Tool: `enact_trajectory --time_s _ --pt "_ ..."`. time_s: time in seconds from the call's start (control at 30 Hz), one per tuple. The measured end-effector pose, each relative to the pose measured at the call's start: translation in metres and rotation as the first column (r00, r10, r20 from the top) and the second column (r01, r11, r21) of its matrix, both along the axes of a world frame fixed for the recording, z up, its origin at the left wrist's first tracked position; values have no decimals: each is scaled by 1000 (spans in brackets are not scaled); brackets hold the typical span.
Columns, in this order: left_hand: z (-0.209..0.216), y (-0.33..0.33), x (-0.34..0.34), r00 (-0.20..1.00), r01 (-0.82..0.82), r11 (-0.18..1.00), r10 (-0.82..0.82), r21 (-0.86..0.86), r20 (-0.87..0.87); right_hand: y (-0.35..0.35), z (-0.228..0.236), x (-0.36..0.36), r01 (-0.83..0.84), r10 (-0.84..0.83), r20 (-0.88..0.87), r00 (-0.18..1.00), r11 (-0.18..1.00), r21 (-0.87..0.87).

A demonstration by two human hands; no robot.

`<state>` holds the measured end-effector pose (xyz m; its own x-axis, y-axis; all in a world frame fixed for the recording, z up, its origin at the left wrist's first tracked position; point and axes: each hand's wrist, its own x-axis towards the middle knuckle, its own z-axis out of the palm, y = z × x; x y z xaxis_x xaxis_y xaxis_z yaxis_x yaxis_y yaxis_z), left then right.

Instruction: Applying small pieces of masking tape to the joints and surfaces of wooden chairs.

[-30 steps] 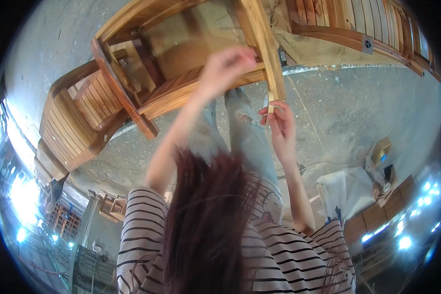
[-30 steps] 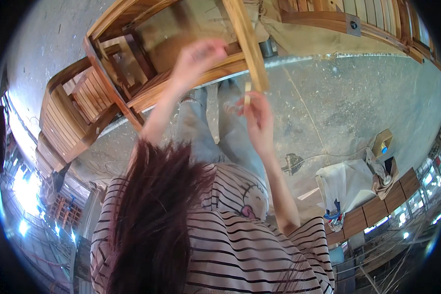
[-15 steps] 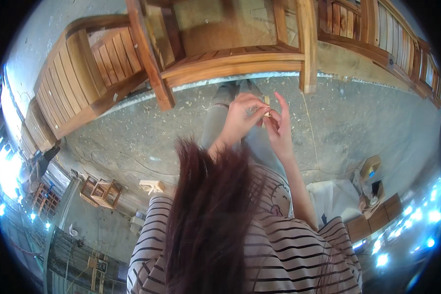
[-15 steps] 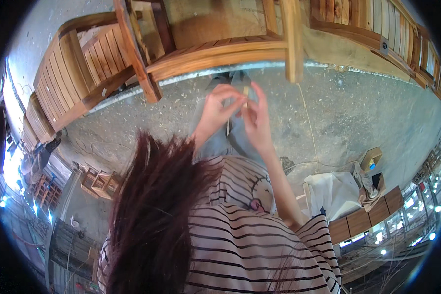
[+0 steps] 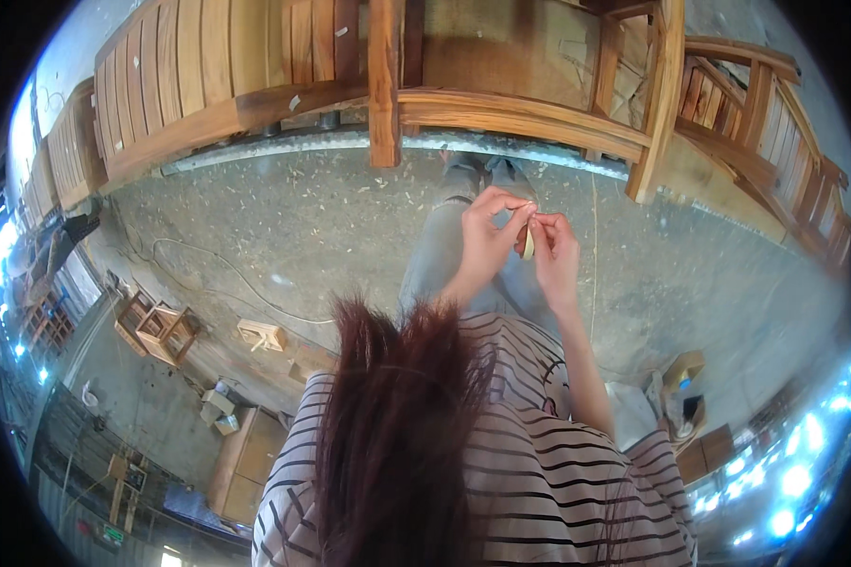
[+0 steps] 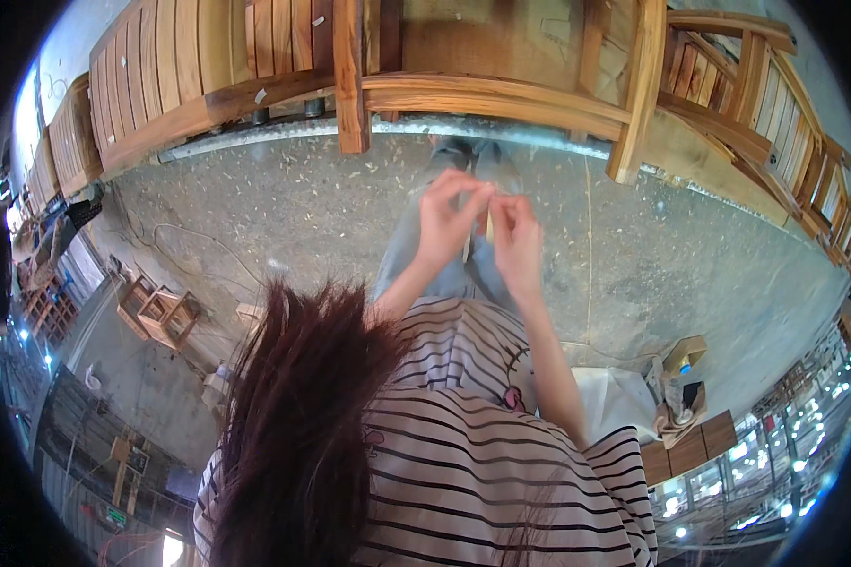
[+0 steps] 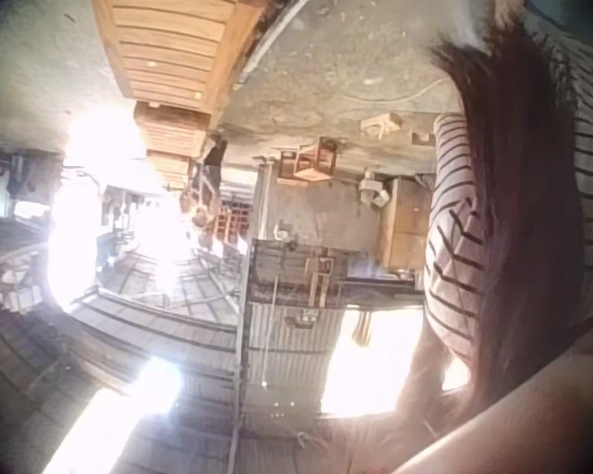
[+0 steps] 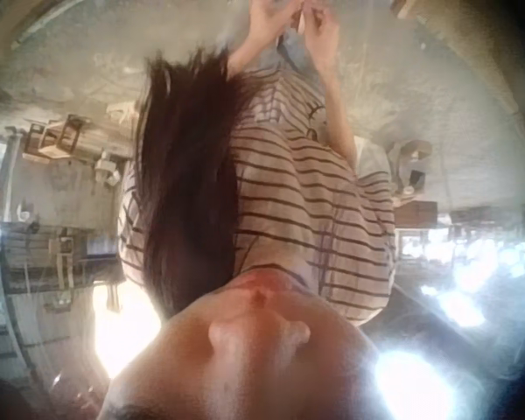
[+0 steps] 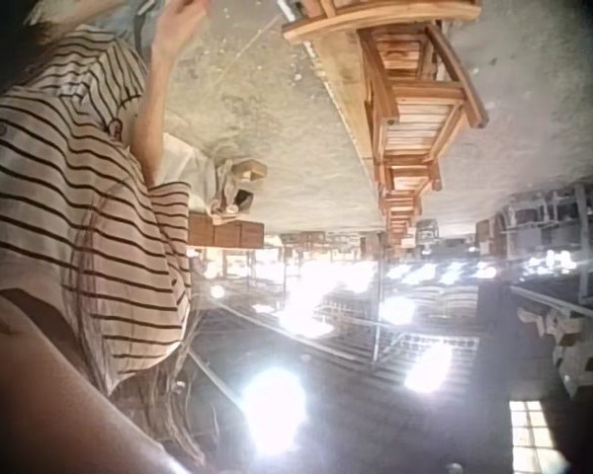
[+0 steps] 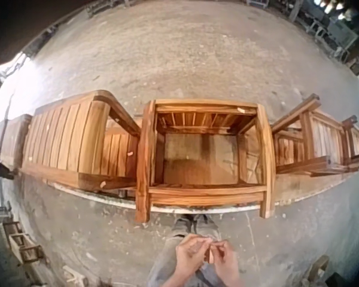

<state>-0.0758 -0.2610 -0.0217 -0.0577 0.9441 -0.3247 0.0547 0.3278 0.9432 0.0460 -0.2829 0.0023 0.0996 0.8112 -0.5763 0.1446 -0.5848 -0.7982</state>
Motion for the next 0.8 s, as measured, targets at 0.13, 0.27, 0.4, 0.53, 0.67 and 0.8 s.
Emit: enact_trajectory --time_s 0.13,0.27,0.4,0.53,0.67,0.8 --pt "-3 -16 -1 988 -153 986 153 -59 -3 -2 7 -17 -13 12 113 993 1000 3" --pt "11 -27 9 955 -290 944 296 -159 18 -7 15 -25 13 -24 148 989 997 77" --pt "6 -13 -10 833 -520 828 546 -208 88 -24 23 -25 0 -10 152 988 998 63" --pt "-41 21 -70 817 -568 820 550 -75 -176 -59 36 -22 0 1 21 1000 999 -42" --pt "-73 40 -72 942 -197 977 212 82 -260 -66 31 -13 -10 5 -42 999 993 -117" --pt "-69 44 -43 721 101 991 -12 88 -693 -52 30 3 -71 67 -34 997 992 -104"
